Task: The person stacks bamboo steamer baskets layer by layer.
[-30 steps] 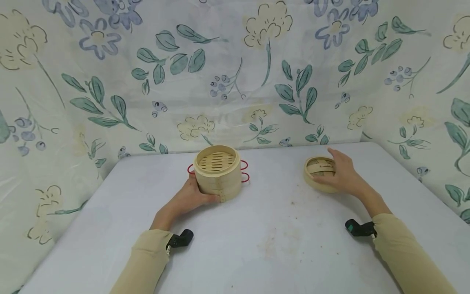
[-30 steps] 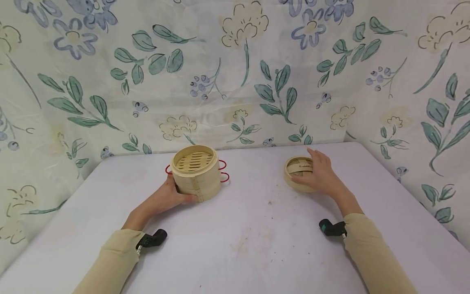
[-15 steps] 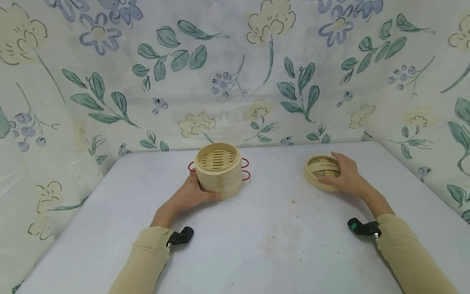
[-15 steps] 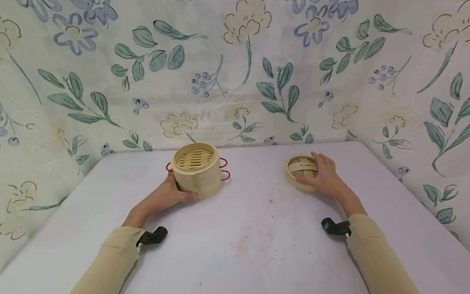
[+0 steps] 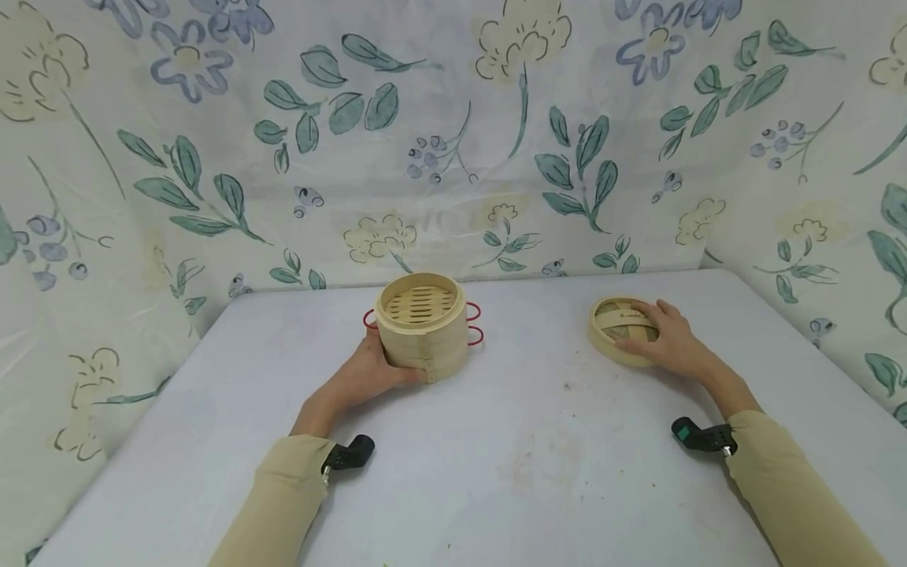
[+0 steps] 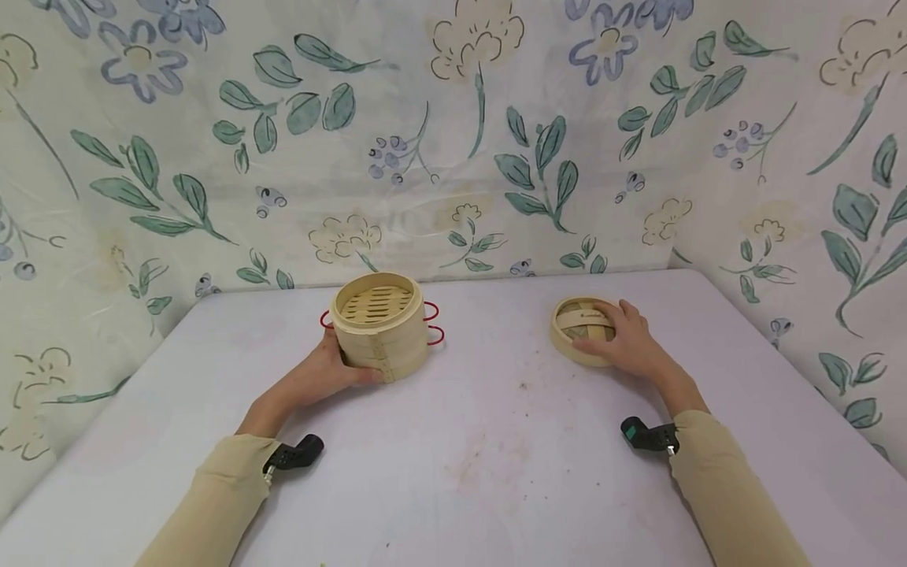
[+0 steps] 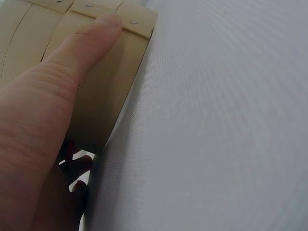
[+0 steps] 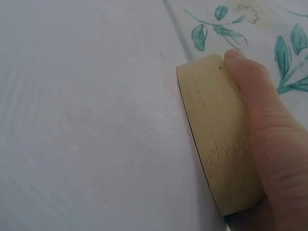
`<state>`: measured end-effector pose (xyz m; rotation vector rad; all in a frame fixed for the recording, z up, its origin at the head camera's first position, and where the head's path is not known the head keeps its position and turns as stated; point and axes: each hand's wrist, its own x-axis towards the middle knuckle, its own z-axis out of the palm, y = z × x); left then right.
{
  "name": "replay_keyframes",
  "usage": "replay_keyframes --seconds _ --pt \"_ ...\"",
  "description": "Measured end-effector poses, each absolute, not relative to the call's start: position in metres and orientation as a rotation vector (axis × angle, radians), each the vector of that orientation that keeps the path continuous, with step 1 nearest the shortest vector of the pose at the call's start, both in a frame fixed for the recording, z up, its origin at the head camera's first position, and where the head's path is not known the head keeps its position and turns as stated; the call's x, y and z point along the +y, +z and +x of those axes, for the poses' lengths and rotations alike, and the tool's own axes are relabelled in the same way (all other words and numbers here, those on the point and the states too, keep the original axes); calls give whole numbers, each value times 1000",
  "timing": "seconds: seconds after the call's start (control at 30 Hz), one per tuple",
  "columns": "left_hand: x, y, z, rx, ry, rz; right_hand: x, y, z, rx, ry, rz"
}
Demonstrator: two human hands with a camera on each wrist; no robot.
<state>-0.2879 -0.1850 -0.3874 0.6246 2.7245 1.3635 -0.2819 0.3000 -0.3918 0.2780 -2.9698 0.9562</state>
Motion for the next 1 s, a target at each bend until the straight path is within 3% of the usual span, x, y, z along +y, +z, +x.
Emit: replay_keyframes --seconds 1.0 --pt "-186 -390 -292 2730 1334 667 305 -386 -283 -3089 918 316"
